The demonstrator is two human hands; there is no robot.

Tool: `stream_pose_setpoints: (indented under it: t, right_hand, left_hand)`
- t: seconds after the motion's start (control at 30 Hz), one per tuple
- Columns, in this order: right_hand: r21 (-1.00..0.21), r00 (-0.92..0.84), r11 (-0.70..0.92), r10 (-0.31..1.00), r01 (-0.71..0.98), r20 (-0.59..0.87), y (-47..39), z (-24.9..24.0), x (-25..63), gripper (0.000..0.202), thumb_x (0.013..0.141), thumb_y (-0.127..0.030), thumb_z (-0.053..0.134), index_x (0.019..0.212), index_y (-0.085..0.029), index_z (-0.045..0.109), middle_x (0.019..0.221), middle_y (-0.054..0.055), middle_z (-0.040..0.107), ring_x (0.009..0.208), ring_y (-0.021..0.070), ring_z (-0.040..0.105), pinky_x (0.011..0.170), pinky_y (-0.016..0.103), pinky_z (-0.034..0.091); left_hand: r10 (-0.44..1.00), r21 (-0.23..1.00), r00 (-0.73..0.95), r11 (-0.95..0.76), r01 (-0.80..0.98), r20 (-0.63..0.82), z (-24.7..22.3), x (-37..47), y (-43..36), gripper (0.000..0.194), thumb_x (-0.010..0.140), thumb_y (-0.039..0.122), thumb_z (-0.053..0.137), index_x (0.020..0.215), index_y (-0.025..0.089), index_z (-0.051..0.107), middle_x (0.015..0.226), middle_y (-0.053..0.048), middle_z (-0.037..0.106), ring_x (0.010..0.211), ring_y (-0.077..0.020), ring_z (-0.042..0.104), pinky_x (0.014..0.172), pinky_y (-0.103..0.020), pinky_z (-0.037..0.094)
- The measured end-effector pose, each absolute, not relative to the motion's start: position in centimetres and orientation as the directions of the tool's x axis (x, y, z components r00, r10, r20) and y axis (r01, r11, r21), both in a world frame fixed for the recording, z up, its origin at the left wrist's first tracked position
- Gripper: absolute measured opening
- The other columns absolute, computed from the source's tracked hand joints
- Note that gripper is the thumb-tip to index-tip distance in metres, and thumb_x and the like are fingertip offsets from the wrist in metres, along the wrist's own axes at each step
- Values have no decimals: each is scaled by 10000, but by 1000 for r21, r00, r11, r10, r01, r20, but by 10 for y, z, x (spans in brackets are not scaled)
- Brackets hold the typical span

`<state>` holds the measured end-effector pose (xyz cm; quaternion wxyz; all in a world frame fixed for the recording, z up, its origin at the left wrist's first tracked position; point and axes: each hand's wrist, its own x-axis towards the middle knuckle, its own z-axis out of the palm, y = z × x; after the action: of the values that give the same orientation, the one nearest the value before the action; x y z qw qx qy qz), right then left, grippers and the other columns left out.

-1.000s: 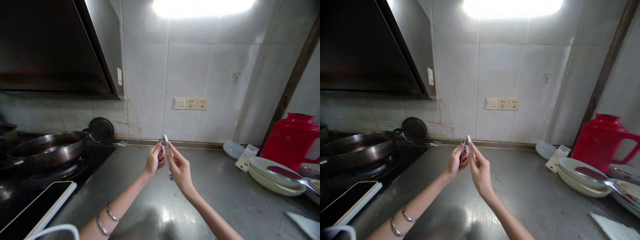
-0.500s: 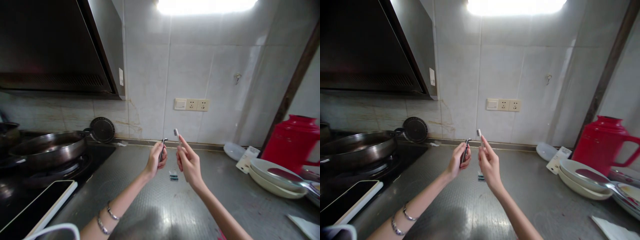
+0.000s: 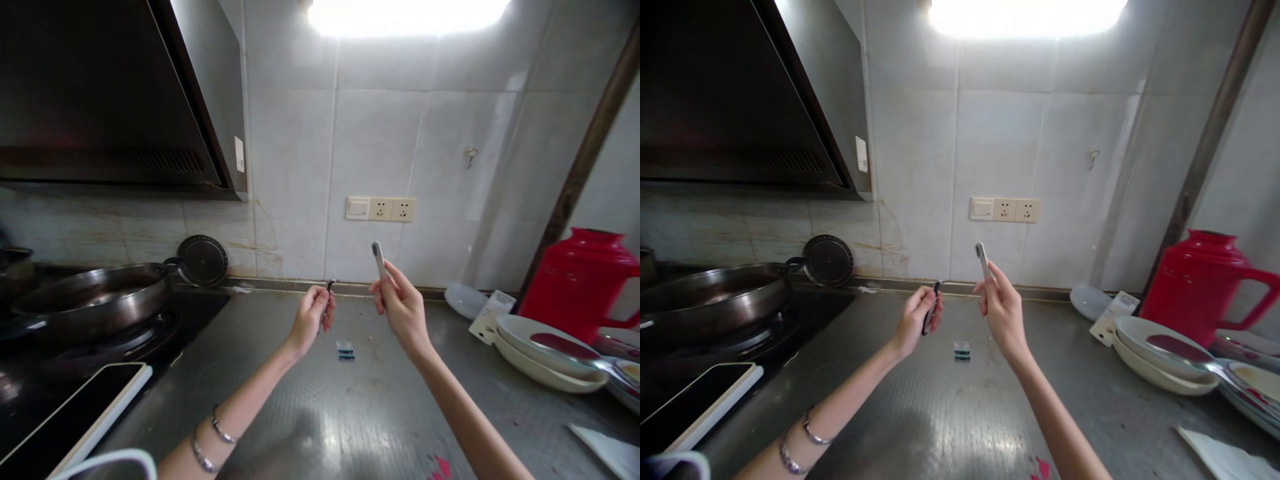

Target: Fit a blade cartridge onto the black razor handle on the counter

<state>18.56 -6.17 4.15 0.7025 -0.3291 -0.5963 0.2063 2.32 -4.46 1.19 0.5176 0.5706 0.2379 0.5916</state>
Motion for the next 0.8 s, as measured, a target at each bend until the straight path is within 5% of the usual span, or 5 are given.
stream_pose_setpoints:
  t: [0.13,0.3,0.6,0.8]
  right_hand:
    - [-694,183,666,673,273,717,-60,50,200,434,804,-360,523,1192,-172,570,677,3,571,505,76,426,483,221,381]
    - [-655,70,646,689,393,722,-66,57,207,386,788,-365,543,1114,-179,634,749,40,636,619,123,506,563,255,403]
    - [-307,-257,715,563,628,786,-78,59,197,300,847,-347,508,1069,-227,669,627,10,580,548,100,461,615,247,371]
    - [-335,-283,713,597,615,751,-68,55,206,289,846,-359,509,1043,-236,681,658,25,615,583,123,512,629,256,381]
  left_hand:
    - [885,863,156,-367,-348,439,12,22,-43,378,768,509,509,777,132,540,609,16,492,462,-70,455,408,-181,374]
    - [896,873,174,-328,-361,409,8,22,-41,365,778,505,485,746,145,534,578,36,441,408,-50,370,351,-161,283]
    - [897,885,169,-343,-316,408,6,25,-44,384,787,526,471,725,150,521,547,40,433,392,-41,327,349,-155,202]
    - [900,886,128,-369,-282,416,5,26,-45,380,786,523,480,715,152,530,565,33,442,427,-50,338,379,-162,227]
